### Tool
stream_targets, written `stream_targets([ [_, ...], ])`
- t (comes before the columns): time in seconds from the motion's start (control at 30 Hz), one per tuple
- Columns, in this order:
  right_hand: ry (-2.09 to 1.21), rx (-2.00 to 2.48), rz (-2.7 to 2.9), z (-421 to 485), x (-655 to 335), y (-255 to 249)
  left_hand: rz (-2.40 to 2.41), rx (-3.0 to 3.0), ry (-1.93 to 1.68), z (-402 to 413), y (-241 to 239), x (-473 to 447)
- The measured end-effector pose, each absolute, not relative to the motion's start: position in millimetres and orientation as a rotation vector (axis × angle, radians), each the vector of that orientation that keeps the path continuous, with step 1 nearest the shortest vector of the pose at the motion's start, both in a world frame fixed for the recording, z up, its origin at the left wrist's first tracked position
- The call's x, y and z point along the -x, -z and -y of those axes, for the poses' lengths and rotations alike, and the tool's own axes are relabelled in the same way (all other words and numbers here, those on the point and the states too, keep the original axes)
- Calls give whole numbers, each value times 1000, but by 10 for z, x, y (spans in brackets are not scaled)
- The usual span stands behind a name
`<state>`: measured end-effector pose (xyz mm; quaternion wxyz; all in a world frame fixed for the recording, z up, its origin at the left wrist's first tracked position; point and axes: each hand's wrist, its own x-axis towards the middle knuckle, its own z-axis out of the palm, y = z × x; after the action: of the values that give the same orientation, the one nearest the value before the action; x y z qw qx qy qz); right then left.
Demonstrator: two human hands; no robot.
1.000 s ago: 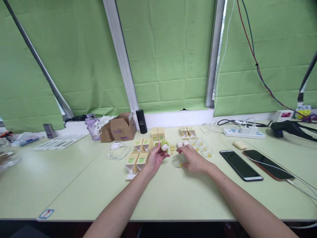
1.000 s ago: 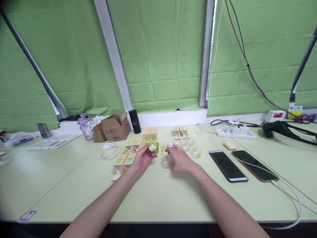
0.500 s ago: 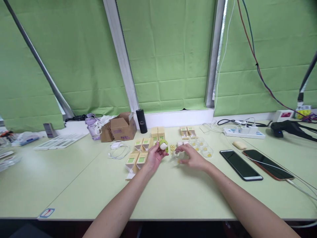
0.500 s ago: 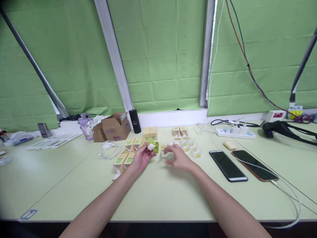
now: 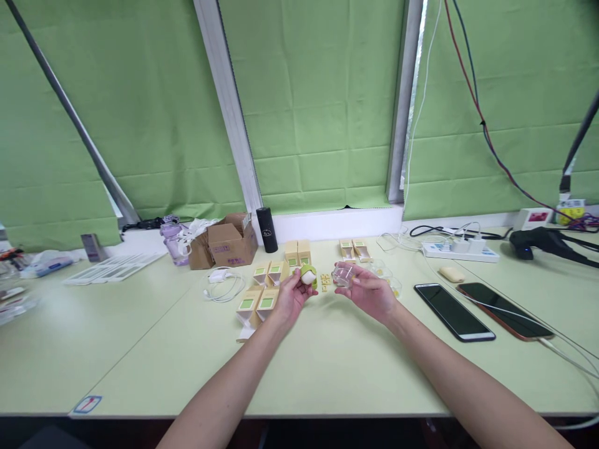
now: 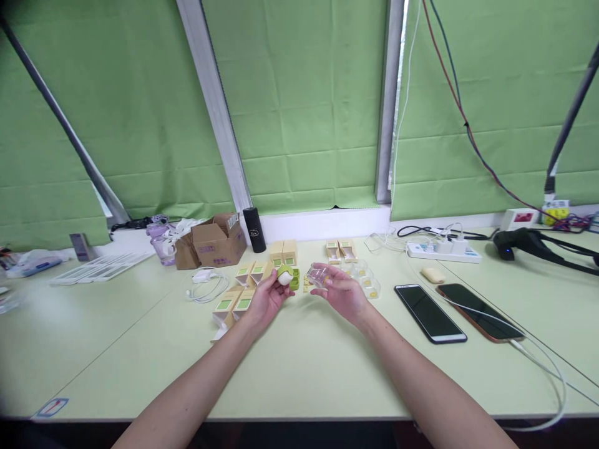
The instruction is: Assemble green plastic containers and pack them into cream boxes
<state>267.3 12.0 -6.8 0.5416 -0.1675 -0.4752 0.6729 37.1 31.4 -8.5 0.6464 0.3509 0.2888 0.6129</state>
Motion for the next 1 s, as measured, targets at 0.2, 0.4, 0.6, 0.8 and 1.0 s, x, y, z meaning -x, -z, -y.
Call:
stream_targets([
  [0.2,-1685,357,1109,-87,-2603,83,-661,-789,-1403,-325,92,-379],
  [0.4,-1681,321,1045,-69,-2566,80,-653,-813,-1400,-297,84,-380],
  [0.6,-1555,354,984,-80,-2557,81,-655,-813,-1398,-299,83,-374],
  [0.8,-1455,409,902,-111,-2510,69,-665,-808,-1399,-299,80,-374],
  [1.0,-1347,488,853,-149,-2450,92,-668,-803,-1401,-314,66,-387],
])
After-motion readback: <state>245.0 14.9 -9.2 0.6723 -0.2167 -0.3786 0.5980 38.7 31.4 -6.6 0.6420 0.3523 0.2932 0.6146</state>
